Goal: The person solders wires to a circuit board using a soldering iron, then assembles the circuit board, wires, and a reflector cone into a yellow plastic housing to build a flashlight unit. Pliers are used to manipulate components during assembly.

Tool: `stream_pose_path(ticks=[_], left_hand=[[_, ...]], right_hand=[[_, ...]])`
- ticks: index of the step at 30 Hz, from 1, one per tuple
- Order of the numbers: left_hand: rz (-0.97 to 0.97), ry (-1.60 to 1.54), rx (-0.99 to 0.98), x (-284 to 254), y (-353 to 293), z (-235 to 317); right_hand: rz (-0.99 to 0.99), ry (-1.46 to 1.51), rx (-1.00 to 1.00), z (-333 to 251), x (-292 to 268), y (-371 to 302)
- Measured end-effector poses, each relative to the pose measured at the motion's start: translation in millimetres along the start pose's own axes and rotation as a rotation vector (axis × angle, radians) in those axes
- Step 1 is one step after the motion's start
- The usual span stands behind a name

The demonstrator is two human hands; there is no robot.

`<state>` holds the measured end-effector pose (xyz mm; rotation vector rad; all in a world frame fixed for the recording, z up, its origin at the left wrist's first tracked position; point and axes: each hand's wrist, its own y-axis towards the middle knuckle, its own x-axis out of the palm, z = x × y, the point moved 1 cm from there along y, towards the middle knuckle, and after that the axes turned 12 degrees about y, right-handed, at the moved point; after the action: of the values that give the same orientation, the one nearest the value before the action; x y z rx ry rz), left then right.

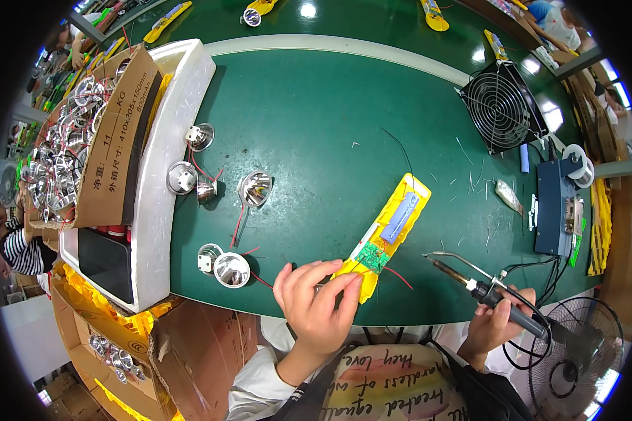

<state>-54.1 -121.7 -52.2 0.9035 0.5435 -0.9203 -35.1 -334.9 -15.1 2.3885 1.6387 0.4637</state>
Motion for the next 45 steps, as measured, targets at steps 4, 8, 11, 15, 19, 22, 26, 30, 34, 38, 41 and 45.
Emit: stream_pose_path(ticks=[4,8,11,15,19,22,26,30,34,38,41,45], left_hand=[[0.038,0.023,-0.01,1.5,-2.2,-0.6],[0.04,0.04,-0.008,3.1,-1.8,-0.5],[0.045,0.05,0.001,3.5,-2.1,-0.8],[0.045,0.038,-0.001,3.5,-3.8,-2.0],[0.046,0.033,0.011,1.5,-3.6,-2.8],[0.05,0.031,0.007,1.7,-4.7,-3.5],[0.049,0.039,0.013,2.0,-4.7,-3.3],[0.042,0.043,0.021,1.0,-3.7,-3.4],[0.041,0.044,0.023,1.7,-4.9,-4.4],[0.037,0.04,0.03,2.2,-5.5,-4.5],[0.037,0.042,0.03,1.5,-5.6,-4.4],[0.03,0.046,0.032,1.4,-5.3,-4.1]], right_hand=[[-0.114,-0.051,0.045,-8.8,15.5,-10.0],[-0.221,-0.065,0.068,-6.3,22.7,-15.3],[-0.245,-0.054,0.08,-3.6,26.0,-17.5],[-0.256,-0.058,0.062,2.1,26.8,-19.1],[-0.262,-0.088,0.042,3.7,25.6,-19.5],[-0.282,-0.049,0.119,1.1,25.2,-19.3],[-0.303,-0.05,0.117,1.5,25.4,-19.2],[-0.302,-0.051,0.139,1.7,26.6,-18.8],[-0.297,-0.034,0.133,3.7,25.9,-19.0],[-0.29,-0.022,0.145,4.5,25.8,-19.6],[-0.292,-0.006,0.158,4.3,26.0,-19.4],[-0.287,0.008,0.144,6.3,25.2,-20.5]])
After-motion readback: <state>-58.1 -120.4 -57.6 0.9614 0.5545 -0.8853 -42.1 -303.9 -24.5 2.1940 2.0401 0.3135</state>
